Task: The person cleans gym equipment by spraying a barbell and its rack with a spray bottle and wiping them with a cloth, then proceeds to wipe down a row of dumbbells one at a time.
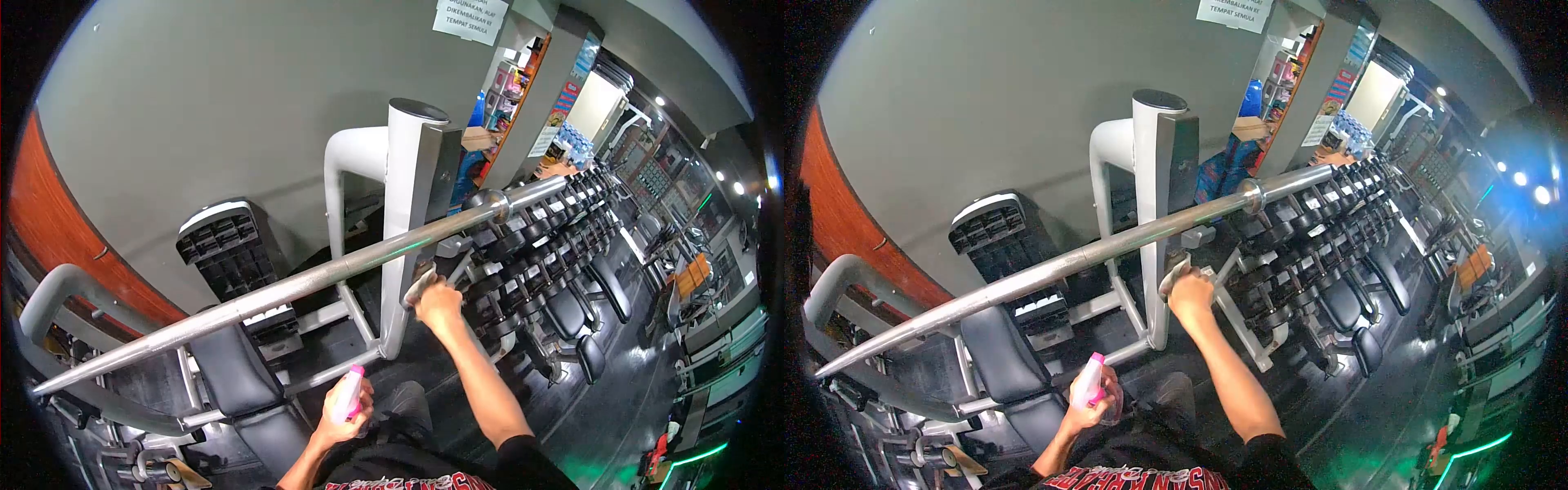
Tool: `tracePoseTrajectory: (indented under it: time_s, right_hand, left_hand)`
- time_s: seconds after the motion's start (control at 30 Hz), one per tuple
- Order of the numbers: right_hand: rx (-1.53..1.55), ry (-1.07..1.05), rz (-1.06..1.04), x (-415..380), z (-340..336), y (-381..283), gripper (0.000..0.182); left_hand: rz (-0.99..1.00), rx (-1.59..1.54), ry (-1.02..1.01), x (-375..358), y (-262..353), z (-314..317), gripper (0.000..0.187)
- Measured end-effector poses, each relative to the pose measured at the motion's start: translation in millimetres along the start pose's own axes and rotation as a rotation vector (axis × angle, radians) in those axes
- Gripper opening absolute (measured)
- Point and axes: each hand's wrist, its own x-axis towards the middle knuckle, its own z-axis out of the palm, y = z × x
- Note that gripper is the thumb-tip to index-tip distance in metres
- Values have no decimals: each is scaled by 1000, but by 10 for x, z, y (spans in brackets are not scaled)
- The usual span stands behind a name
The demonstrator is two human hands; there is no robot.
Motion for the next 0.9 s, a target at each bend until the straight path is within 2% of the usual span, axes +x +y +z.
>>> tracePoseTrajectory:
  time_s: [0.13,0.23,0.33,0.37,0.4,0.43,0.47,0.5,0.53,0.6,0.63,0.73,0.8,0.83,0.87,0.9]
  right_hand:
    - [-197,85,-119,-171,-134,-80,22]
    - [-36,143,-454,-210,-328,94,20]
    - [170,-20,-787,-136,-509,310,24]
    - [379,-31,-853,-118,-621,360,28]
    - [379,-28,-853,-134,-743,378,28]
    - [529,-100,-704,-156,-875,389,29]
    - [674,-174,-552,-182,-1006,389,30]
    - [723,-217,-491,-207,-1128,367,33]
    - [724,-218,-495,-257,-1163,325,33]
    - [763,-72,-419,-436,-1126,200,36]
    - [722,70,-475,-480,-1066,144,37]
    - [907,305,-289,-545,-859,103,33]
    - [1202,376,23,-486,-815,180,28]
    - [1159,584,81,-401,-828,243,26]
    - [1203,675,263,-293,-667,400,23]
    - [1392,721,389,-219,-657,526,27]
  left_hand:
    - [-48,-61,7,-13,2,40,15]
    - [-83,-45,11,-2,7,38,15]
    - [-33,-25,-7,22,-29,2,21]
    - [-72,-37,1,27,0,-5,24]
    - [-111,-50,6,42,14,-13,28]
    - [-108,-50,6,77,-19,-28,28]
    - [47,59,-1,117,-77,-42,34]
    - [201,168,-7,149,-107,-48,41]
    - [200,170,-2,191,-56,-21,41]
    - [187,58,18,286,84,46,57]
    - [199,21,-38,312,18,36,66]
    - [184,-121,-28,406,66,126,62]
    - [185,-163,-38,464,54,173,60]
    - [218,-104,-56,499,71,179,60]
    - [251,-46,-76,513,78,185,60]
    - [248,-53,-84,514,70,190,60]
